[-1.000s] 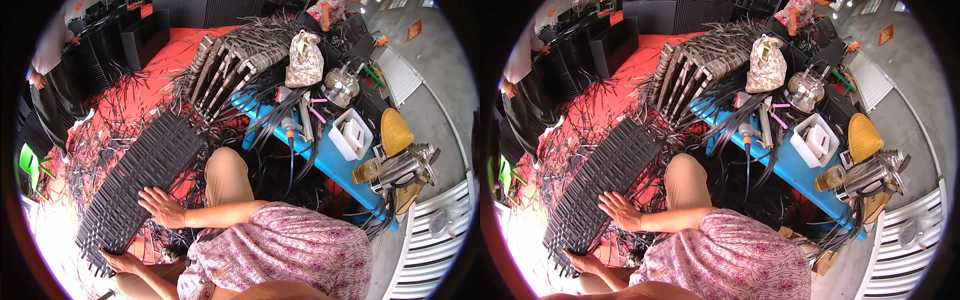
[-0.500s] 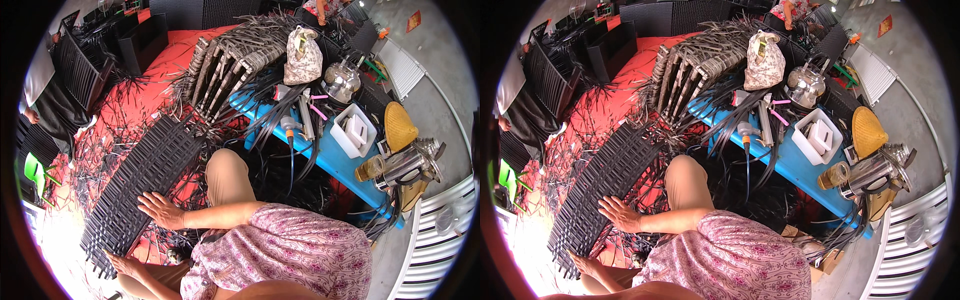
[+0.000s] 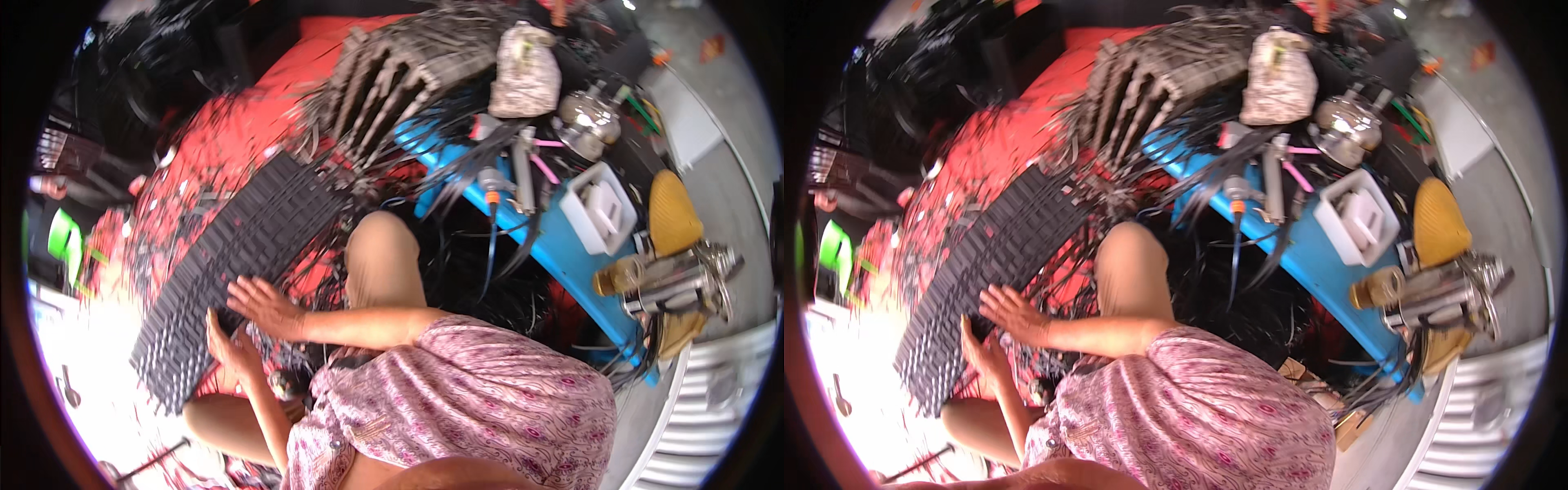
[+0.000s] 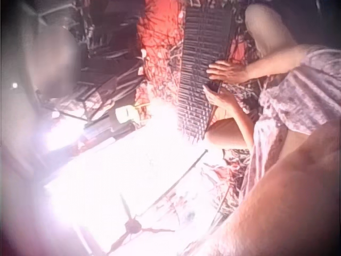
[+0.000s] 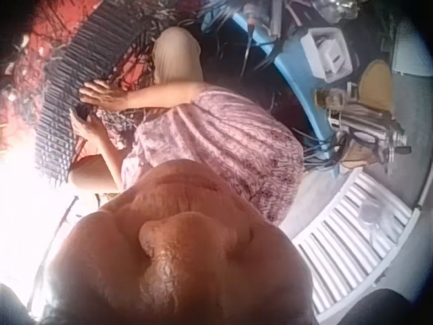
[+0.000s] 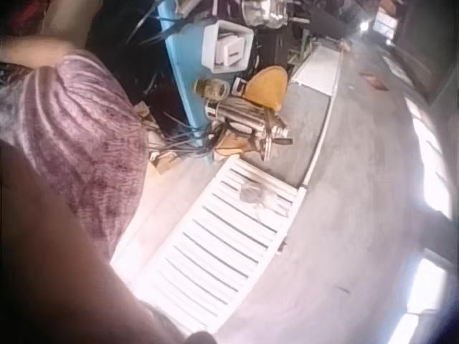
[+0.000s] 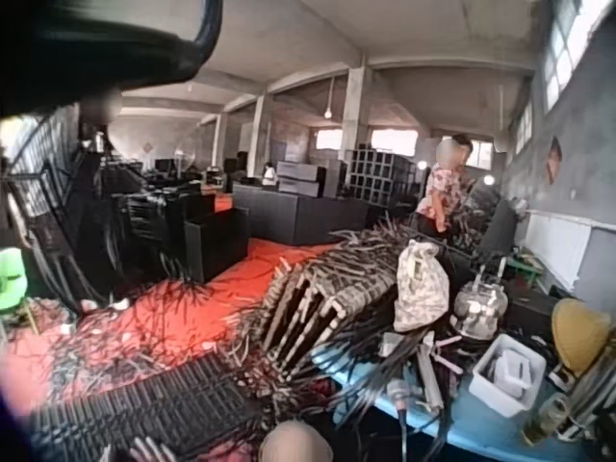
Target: The person sits on the floor and weaves a black mat by hand, interlacing black plastic strips through a pre-woven frame. The person repeatedly adjusts the mat and pulls strips to tighten the weave.
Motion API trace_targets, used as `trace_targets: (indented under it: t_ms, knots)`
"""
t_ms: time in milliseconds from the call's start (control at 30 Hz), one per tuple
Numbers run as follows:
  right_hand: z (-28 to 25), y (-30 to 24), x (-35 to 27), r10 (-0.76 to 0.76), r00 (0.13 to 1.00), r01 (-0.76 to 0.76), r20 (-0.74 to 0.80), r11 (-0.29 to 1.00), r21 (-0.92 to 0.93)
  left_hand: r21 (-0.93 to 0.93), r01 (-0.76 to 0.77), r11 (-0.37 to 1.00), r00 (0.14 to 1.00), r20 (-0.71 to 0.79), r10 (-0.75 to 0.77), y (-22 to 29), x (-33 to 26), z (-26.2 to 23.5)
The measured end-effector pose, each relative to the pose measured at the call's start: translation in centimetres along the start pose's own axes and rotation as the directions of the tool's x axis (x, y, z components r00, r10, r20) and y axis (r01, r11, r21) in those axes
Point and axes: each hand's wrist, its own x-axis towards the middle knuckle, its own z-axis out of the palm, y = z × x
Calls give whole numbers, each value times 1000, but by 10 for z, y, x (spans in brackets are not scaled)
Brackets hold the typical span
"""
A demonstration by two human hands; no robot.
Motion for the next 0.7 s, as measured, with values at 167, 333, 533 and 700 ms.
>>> trace_targets:
  t_ms: [167, 333, 533, 700]
  knots:
    - [-6, 5, -5, -37, 982, 53, -186, 995, 79, -175, 147, 974, 981, -102, -166, 17, -14, 8]
    - [-22, 3, -3, 18, 997, -13, -69, 997, 81, 0, 67, 998, 990, -123, -66, 27, -10, -6]
    - [-22, 9, -2, -24, 999, 28, -48, 996, 85, 29, 72, 997, 991, -114, -68, 29, -12, -10]
    - [-37, 12, 11, -30, 999, 32, -23, 993, 111, 33, 63, 997, 997, -48, -61, 29, -2, -11]
